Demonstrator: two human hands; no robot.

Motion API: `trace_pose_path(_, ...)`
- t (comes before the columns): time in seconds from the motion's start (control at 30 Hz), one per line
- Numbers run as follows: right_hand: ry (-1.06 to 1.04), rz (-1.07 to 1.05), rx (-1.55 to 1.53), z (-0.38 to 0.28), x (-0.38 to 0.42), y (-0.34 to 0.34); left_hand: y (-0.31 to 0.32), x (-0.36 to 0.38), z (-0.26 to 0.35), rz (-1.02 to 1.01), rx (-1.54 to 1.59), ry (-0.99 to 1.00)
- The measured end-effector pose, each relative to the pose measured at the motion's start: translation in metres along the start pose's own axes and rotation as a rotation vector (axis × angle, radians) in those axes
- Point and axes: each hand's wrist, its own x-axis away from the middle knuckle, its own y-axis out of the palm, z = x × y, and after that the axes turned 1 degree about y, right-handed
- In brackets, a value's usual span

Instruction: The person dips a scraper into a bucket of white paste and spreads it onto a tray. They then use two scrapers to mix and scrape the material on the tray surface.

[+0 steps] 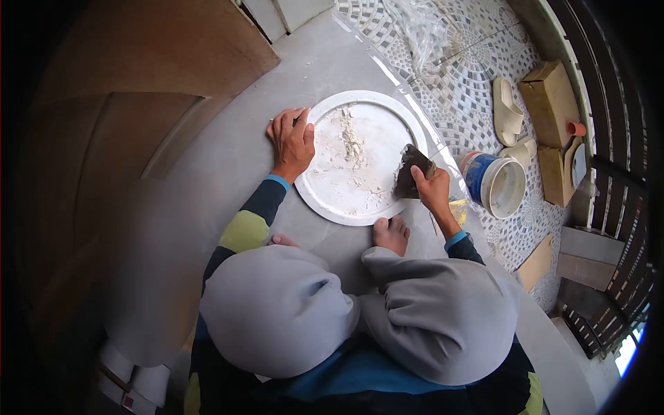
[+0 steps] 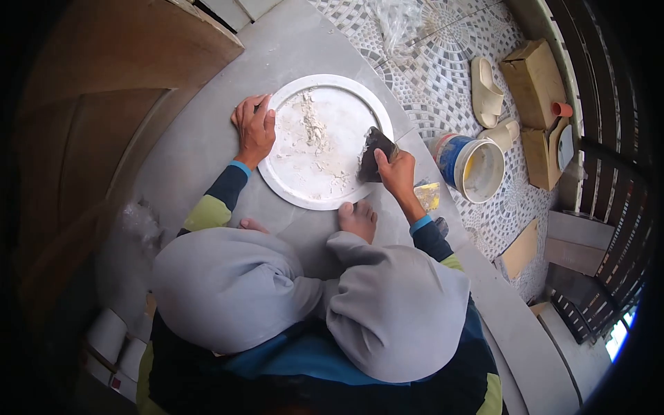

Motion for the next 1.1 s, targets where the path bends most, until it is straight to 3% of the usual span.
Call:
trace_pose_path(0.07,0.03,-0.005,0.4,-0.009,0.001,0.014,-0.002,0.001,0.007,-0.017,0.016,0.009)
trace_pose_path(0.13,-0.008,-0.099,0.481,-0.016,-0.016,0.046,-0.001,-0.002,0.006,0.002,0.005,0.007)
trace_pose_path(0.23,-0.045,-0.226,0.48,-0.012,-0.014,-0.003,-0.004,0.003,0.006,-0.039,-0.016,0.039)
trace_pose_path(0.27,-0.027,-0.239,0.321,-0.003,-0.003,-0.022,-0.002,0.001,0.006,-0.02,-0.02,0.038)
trace_pose_path(0.33,-0.038,-0.124,0.234,0.004,0.024,-0.026,-0.001,0.004,0.005,-0.019,-0.02,0.008)
trace_pose_path(0.43,0.069,-0.112,0.485,0.002,0.041,-0.012,-0.002,0.002,0.006,0.001,-0.036,0.015)
trace_pose_path(0.57,-0.125,-0.098,0.448,0.008,0.038,-0.02,0.006,-0.003,0.003,0.044,-0.021,0.038)
trace_pose_path(0.67,-0.053,-0.072,0.4,0.0,0.037,-0.026,0.004,0.007,-0.001,0.025,-0.029,0.02)
trace_pose_path(0.83,-0.111,-0.025,0.532,0.001,0.045,-0.009,0.003,0.009,0.003,0.031,0.0,0.022)
trace_pose_path(0.93,-0.194,0.041,0.29,-0.001,0.039,-0.008,0.006,0.0,0.001,0.052,-0.026,0.017)
trace_pose_path(1.0,-0.033,0.024,0.446,0.003,0.049,0.009,0.003,0.012,0.005,0.017,-0.012,0.009)
trace_pose_path(1.1,-0.002,-0.036,0.405,-0.003,0.048,0.002,0.002,0.003,0.004,0.028,-0.006,0.023)
